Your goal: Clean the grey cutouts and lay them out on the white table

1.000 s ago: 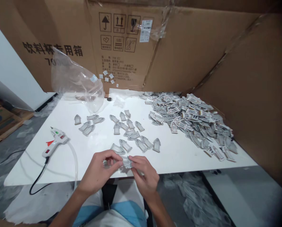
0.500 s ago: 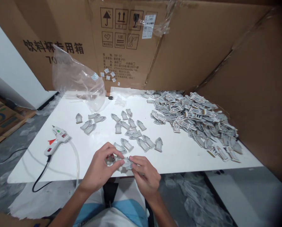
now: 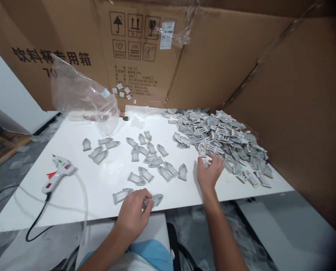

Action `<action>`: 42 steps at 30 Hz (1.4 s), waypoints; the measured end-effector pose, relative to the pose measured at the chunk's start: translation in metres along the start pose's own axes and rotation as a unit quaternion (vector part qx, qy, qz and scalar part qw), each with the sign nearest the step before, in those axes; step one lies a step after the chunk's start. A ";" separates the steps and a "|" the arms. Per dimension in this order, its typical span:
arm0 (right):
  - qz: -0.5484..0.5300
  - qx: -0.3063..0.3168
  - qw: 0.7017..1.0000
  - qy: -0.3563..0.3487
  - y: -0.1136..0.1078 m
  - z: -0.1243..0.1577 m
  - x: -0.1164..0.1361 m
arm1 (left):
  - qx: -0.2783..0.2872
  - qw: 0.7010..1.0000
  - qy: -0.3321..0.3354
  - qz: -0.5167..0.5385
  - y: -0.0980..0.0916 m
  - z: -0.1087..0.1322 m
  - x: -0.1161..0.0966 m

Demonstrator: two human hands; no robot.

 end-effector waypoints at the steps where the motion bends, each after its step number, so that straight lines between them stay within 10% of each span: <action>1: 0.013 0.001 1.000 0.005 0.004 -0.013 -0.014 | -0.025 0.999 0.011 -0.034 0.000 -0.002 -0.003; 9: 0.001 0.038 0.998 0.044 0.025 -0.036 -0.043 | -0.140 0.983 0.063 -0.102 -0.018 -0.013 -0.008; 18: -0.184 -0.018 0.972 0.144 0.009 0.010 -0.021 | -0.193 0.955 -0.128 -0.187 -0.103 -0.004 0.108; 22: -0.400 -0.016 0.881 0.251 0.014 0.064 0.028 | -0.127 0.974 -0.133 -0.132 -0.102 -0.007 0.125; 28: -0.550 0.076 0.759 0.340 0.015 0.140 0.123 | -0.095 0.979 -0.160 -0.081 -0.110 -0.008 0.123; 34: -0.593 0.199 0.675 0.392 0.036 0.174 0.164 | -0.124 0.976 -0.144 -0.105 -0.121 0.000 0.114; 42: -0.622 0.263 0.588 0.444 0.053 0.195 0.188 | -0.271 0.952 0.083 -0.118 -0.125 0.020 0.037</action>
Point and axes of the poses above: each hand's wrist, its own z-axis away from the middle knuckle, its own y-axis out of the palm, x = y × z, the point moved 6 cm from there along -z, towards the middle knuckle, and after that the axes turned 14 degrees about -z, right-handed, at the moved point
